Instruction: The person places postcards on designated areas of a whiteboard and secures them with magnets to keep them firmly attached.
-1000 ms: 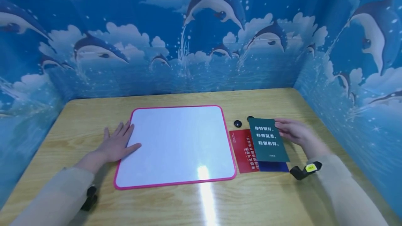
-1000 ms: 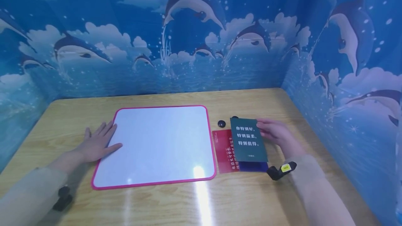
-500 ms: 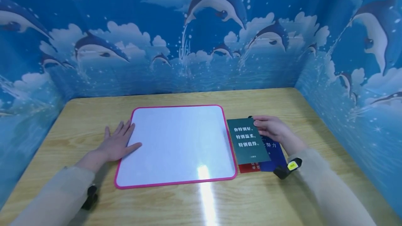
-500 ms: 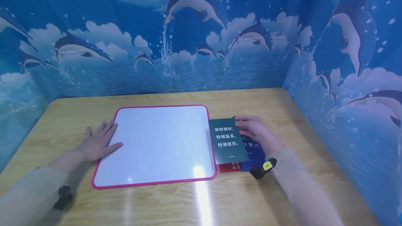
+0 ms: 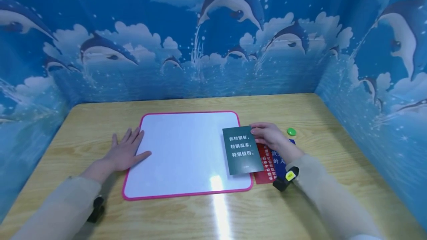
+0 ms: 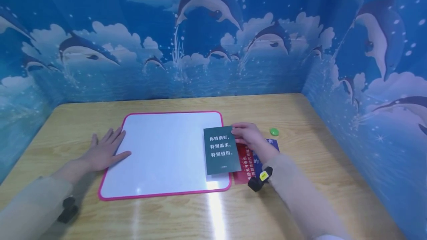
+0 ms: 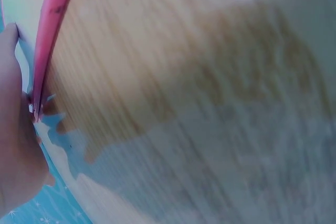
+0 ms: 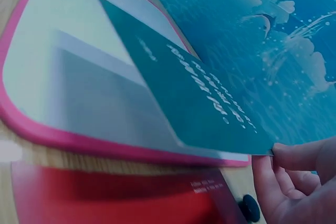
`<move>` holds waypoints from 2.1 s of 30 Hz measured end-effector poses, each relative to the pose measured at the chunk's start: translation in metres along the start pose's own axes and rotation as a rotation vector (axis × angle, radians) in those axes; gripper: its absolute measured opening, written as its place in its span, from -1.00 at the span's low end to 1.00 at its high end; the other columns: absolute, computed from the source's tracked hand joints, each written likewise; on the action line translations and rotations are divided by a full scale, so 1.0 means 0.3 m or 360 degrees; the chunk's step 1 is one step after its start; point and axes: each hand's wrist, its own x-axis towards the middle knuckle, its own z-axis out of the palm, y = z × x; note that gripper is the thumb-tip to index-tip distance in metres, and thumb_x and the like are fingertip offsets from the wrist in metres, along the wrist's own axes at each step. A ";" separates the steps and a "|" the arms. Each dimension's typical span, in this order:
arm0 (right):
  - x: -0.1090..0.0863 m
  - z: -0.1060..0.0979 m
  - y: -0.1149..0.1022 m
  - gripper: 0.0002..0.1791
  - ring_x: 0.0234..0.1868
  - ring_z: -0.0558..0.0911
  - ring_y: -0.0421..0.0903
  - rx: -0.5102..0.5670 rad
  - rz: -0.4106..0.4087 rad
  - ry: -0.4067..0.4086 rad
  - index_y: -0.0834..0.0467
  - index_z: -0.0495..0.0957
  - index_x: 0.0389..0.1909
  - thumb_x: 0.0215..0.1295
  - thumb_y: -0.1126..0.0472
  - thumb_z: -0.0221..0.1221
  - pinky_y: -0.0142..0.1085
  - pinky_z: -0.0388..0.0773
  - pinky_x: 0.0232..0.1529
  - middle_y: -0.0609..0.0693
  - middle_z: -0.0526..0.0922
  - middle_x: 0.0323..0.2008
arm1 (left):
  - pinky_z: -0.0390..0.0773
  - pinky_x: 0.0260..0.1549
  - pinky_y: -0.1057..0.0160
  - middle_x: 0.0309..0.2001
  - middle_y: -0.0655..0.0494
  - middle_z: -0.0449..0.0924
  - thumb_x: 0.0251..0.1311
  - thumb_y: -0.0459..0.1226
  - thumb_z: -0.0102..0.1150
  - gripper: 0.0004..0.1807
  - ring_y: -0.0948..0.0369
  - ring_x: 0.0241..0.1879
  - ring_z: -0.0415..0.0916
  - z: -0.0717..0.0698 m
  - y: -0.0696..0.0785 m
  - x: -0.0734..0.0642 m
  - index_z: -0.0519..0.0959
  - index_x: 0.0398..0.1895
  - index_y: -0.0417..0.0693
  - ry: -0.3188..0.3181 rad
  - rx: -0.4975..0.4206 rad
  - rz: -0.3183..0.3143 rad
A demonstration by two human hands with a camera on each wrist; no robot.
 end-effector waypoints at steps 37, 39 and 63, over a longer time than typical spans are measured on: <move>0.062 0.163 0.005 -0.55 -0.44 0.61 -0.25 -0.0036 0.0045 0.0070 0.21 0.39 0.21 0.29 0.32 0.09 -0.47 0.60 -0.42 0.17 0.61 -0.08 | -0.55 0.18 -0.45 0.47 -0.29 -0.26 0.17 0.33 -0.18 0.04 -0.29 0.42 -0.39 0.004 -0.012 0.007 -0.12 0.46 -0.24 0.0002 0.0009 0.0009; 0.064 0.164 0.005 -0.55 -0.42 0.62 -0.23 -0.0077 0.0037 0.0089 0.20 0.39 0.21 0.28 0.31 0.10 -0.45 0.61 -0.41 0.19 0.60 -0.06 | -0.55 0.18 -0.45 0.47 -0.29 -0.26 0.17 0.34 -0.19 0.04 -0.30 0.42 -0.39 0.004 -0.011 0.007 -0.12 0.46 -0.24 -0.0001 0.0013 0.0007; 0.033 0.129 -0.019 -0.58 -0.28 0.65 -0.09 -0.0394 -0.0002 0.0094 0.22 0.43 0.12 0.38 0.04 0.01 -0.30 0.67 -0.28 0.18 0.58 -0.13 | -0.56 0.18 -0.45 0.46 -0.31 -0.25 0.16 0.33 -0.16 0.05 -0.30 0.42 -0.40 -0.002 -0.005 0.004 -0.11 0.45 -0.25 -0.0010 0.0013 -0.0003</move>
